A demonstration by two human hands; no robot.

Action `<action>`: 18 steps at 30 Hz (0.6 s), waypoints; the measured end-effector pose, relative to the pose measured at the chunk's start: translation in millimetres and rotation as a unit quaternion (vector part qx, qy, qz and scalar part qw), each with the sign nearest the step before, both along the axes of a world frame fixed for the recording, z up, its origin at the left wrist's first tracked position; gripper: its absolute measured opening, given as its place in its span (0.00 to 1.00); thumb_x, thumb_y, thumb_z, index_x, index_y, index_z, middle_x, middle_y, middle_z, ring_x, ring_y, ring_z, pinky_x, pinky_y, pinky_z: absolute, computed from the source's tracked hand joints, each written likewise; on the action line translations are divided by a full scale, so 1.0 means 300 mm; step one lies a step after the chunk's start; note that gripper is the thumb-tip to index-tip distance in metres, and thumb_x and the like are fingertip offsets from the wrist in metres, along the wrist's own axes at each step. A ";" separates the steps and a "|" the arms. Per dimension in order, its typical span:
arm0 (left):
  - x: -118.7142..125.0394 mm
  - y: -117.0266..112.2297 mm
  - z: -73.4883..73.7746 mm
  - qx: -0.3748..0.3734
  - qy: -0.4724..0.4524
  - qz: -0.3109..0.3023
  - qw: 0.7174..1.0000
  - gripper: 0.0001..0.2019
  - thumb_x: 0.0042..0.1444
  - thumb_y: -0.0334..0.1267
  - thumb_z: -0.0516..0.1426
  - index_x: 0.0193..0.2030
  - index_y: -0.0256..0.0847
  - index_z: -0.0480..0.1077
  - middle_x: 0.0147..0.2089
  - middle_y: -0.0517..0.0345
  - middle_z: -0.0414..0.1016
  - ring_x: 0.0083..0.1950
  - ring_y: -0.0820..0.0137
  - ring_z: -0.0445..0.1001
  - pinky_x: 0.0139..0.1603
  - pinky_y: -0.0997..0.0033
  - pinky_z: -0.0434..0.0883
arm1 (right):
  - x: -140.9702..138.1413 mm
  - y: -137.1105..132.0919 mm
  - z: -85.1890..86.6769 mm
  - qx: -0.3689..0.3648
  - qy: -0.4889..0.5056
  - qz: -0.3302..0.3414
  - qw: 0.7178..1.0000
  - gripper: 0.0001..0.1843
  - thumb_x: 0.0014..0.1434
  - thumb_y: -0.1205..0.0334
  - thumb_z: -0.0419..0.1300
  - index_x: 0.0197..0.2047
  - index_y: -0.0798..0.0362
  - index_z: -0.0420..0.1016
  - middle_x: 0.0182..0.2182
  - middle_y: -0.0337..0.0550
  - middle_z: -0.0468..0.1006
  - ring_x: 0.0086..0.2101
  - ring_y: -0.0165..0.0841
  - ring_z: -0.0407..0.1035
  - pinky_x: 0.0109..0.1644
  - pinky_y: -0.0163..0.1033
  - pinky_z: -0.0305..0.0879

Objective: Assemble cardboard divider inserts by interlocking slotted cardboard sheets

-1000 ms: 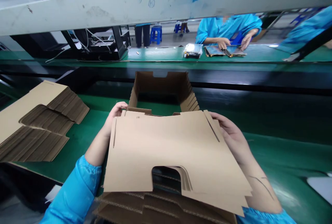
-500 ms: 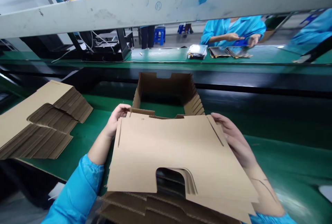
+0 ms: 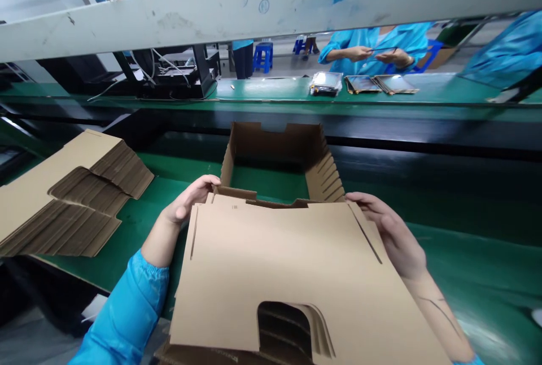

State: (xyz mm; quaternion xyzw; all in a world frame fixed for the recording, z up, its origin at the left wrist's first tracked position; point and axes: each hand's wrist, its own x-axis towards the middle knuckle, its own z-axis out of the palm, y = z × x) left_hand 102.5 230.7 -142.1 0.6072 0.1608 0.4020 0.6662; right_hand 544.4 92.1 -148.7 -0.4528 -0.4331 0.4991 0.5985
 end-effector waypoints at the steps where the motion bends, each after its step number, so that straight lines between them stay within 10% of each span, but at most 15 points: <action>1: -0.004 0.001 0.007 0.008 0.017 -0.025 1.000 0.57 0.32 0.81 0.76 0.64 0.45 0.78 0.59 0.42 0.73 0.54 0.51 0.78 0.53 0.57 0.77 | 0.009 0.001 -0.012 -0.002 -0.009 -0.005 1.000 0.31 0.60 0.32 0.75 0.58 0.42 0.89 0.48 0.50 0.84 0.42 0.43 0.82 0.46 0.41 0.83; 8: -0.011 -0.003 0.013 0.048 0.039 0.006 0.998 0.54 0.32 0.78 0.77 0.61 0.44 0.79 0.51 0.50 0.69 0.43 0.64 0.72 0.43 0.67 0.72 | -0.056 -0.019 -0.010 0.005 -0.014 -0.027 1.000 0.44 0.49 0.19 0.76 0.57 0.44 0.88 0.46 0.47 0.75 0.37 0.39 0.76 0.37 0.38 0.78; 18: -0.006 -0.002 0.021 0.067 0.030 0.043 0.996 0.41 0.46 0.75 0.75 0.51 0.40 0.81 0.35 0.59 0.68 0.33 0.71 0.64 0.36 0.70 0.65 | -0.107 -0.026 0.053 0.133 -0.057 -0.067 0.987 0.22 0.58 0.35 0.77 0.43 0.43 0.91 0.38 0.49 0.76 0.42 0.41 0.74 0.42 0.39 0.76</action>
